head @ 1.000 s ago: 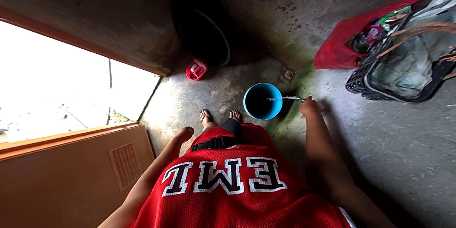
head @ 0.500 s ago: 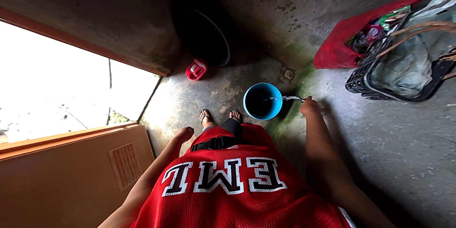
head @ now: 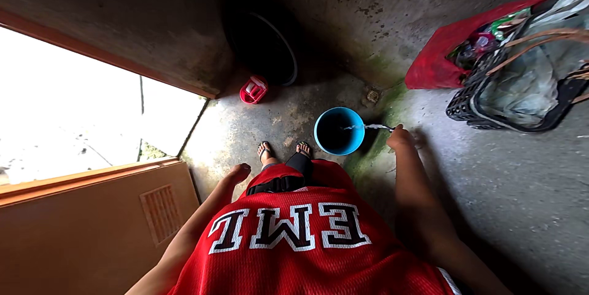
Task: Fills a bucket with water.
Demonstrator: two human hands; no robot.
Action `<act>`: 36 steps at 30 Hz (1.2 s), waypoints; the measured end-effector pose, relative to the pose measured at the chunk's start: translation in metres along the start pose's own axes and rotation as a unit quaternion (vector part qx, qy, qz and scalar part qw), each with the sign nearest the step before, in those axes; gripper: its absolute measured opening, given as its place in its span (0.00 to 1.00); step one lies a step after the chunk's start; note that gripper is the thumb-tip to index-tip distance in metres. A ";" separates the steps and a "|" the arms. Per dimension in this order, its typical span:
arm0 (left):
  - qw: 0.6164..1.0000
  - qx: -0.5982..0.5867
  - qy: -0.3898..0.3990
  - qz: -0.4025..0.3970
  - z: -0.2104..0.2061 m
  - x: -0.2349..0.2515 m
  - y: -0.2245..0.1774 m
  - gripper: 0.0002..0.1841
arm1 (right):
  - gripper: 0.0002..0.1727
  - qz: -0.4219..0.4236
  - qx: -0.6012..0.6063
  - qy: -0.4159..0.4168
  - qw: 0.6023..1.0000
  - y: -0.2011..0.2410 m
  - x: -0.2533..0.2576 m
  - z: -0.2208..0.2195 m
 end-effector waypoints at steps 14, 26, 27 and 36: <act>1.000 0.011 -0.001 -0.002 -0.001 0.008 0.004 0.22 | 0.44 0.001 0.006 -0.001 1.000 -0.001 0.004 -0.003; 1.000 0.004 0.010 -0.003 0.002 0.004 -0.001 0.23 | 0.33 0.028 -0.016 0.008 0.999 -0.003 0.008 0.017; 1.000 0.005 0.010 -0.002 0.002 0.004 0.000 0.23 | 0.35 0.025 -0.020 0.002 0.999 -0.002 0.008 0.022; 0.997 0.046 0.058 -0.030 0.010 -0.003 0.004 0.22 | 0.41 -0.018 0.240 -0.184 0.953 -0.016 0.006 -0.027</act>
Point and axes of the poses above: each hand's wrist, its own x-axis towards the middle knuckle, its own z-axis out of the back of the hand, y = z × x, the point moved 2 cm from there along x, towards the middle knuckle
